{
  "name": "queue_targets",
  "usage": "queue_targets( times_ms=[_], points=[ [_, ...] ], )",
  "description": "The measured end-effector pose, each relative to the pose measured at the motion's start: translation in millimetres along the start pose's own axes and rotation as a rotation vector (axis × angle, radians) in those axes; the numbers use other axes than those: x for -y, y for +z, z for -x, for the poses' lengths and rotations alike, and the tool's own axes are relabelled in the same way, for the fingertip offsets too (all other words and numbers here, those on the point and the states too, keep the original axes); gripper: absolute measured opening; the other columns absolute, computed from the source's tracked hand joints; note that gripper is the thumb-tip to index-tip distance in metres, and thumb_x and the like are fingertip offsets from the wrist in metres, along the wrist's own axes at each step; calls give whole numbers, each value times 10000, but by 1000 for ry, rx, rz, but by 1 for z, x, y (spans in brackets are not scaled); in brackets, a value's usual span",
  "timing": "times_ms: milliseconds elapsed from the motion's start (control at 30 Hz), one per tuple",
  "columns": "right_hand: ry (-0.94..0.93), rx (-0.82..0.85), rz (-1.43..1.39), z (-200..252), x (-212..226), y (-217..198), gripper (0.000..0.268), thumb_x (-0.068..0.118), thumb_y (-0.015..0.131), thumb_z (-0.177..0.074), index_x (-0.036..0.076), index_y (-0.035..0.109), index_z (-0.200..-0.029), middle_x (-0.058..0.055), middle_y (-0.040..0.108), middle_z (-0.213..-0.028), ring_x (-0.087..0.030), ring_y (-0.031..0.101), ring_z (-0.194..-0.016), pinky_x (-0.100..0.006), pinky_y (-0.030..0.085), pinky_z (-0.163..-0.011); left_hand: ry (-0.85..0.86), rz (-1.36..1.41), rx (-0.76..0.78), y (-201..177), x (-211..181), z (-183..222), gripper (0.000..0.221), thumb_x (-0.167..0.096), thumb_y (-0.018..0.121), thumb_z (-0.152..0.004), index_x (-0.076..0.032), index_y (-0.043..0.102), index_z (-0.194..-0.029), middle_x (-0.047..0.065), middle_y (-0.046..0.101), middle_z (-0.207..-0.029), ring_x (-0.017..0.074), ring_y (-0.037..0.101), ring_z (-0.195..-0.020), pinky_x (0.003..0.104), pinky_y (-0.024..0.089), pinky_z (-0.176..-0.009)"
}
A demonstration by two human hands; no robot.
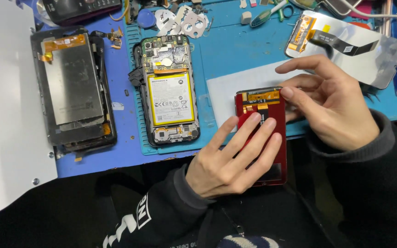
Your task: The person repairs a smartphone at a cluttered workbench. They press a battery and flex cable into an opened phone chassis, align the display assembly, then use tweezers to position a flex cable on a red phone housing and press the screen into place, handling several disassembled phones and parts.
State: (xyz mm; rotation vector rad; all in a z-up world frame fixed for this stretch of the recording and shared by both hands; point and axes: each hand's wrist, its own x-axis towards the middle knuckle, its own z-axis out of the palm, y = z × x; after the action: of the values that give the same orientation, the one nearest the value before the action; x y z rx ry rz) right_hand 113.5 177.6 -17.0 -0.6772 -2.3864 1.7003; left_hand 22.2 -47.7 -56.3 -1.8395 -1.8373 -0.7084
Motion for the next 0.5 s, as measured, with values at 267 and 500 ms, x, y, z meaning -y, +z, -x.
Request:
queue_targets(
  times_ms=[267, 500],
  points=[
    [-88, -81, 95, 14, 12, 4, 315, 16, 621, -977, -34, 533, -1276, -119, 680, -1243, -149, 723, -1009, -262, 640, -752, -70, -41, 74, 8, 1, -11, 420, -169, 600, -1079, -48, 619, -1481, 123, 618, -1522, 282, 573, -1440, 527, 174, -1297],
    [-77, -277, 375, 62, -20, -60, 290, -2, 658, -936, -62, 612, -1216, -143, 734, -1038, -162, 729, -916, -279, 621, -654, -41, -76, 66, 18, 1, -8, 391, -163, 599, -1088, -75, 649, -1466, 92, 620, -1516, 273, 573, -1428, 606, 118, -1272]
  ],
)
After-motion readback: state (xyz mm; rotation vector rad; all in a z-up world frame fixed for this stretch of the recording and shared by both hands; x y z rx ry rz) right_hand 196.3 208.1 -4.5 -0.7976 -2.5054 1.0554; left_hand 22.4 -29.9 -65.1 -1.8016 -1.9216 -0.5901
